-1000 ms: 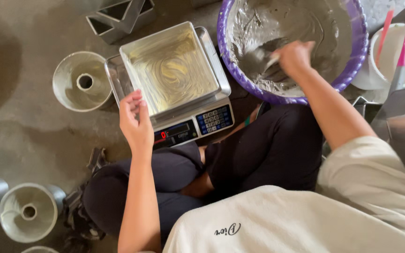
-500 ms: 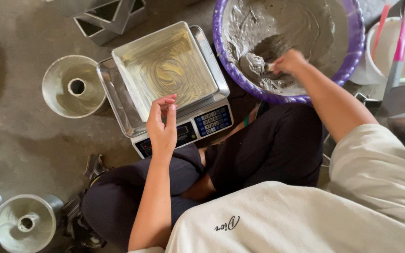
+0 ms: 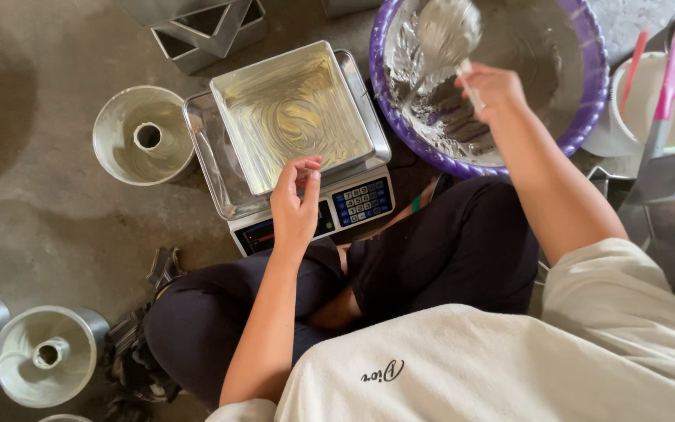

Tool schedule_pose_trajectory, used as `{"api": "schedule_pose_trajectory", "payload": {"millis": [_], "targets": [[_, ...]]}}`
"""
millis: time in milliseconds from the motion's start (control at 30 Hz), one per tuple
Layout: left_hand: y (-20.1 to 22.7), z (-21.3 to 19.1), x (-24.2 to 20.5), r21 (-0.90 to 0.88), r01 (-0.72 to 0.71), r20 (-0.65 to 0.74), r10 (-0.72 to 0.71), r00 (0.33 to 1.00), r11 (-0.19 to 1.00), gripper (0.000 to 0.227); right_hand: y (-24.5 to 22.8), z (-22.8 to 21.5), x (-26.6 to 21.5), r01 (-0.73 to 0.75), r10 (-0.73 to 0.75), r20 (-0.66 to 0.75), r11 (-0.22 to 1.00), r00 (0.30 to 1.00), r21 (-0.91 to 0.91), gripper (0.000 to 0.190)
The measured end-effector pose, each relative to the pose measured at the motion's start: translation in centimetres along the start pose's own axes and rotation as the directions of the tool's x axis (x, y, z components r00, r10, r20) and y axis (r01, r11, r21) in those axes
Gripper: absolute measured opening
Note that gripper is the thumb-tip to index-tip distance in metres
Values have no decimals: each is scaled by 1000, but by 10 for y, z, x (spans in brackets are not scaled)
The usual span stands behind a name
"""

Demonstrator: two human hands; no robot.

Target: The person scoops a gray paste from a large purple bowl into a rectangular metal container placed on a digital scale, levels the surface with a spoon, and sets the filled container aside. This is repeated for multiple containers.

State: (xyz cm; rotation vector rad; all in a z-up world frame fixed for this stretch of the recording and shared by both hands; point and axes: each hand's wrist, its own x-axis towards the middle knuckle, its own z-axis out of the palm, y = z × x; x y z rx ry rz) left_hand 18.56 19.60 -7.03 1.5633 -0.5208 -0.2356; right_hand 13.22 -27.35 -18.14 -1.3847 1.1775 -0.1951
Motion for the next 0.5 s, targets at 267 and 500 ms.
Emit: {"api": "schedule_pose_trajectory", "payload": {"millis": [267, 500], "targets": [[3, 3, -11, -1, -12, 6, 12, 1000, 1000, 7, 6, -29, -31, 479, -698, 136, 323, 703, -816, 32], [4, -7, -21, 16, 36, -5, -36, 999, 999, 8, 23, -72, -6, -150, -302, -174, 103, 937, -983, 32]]}}
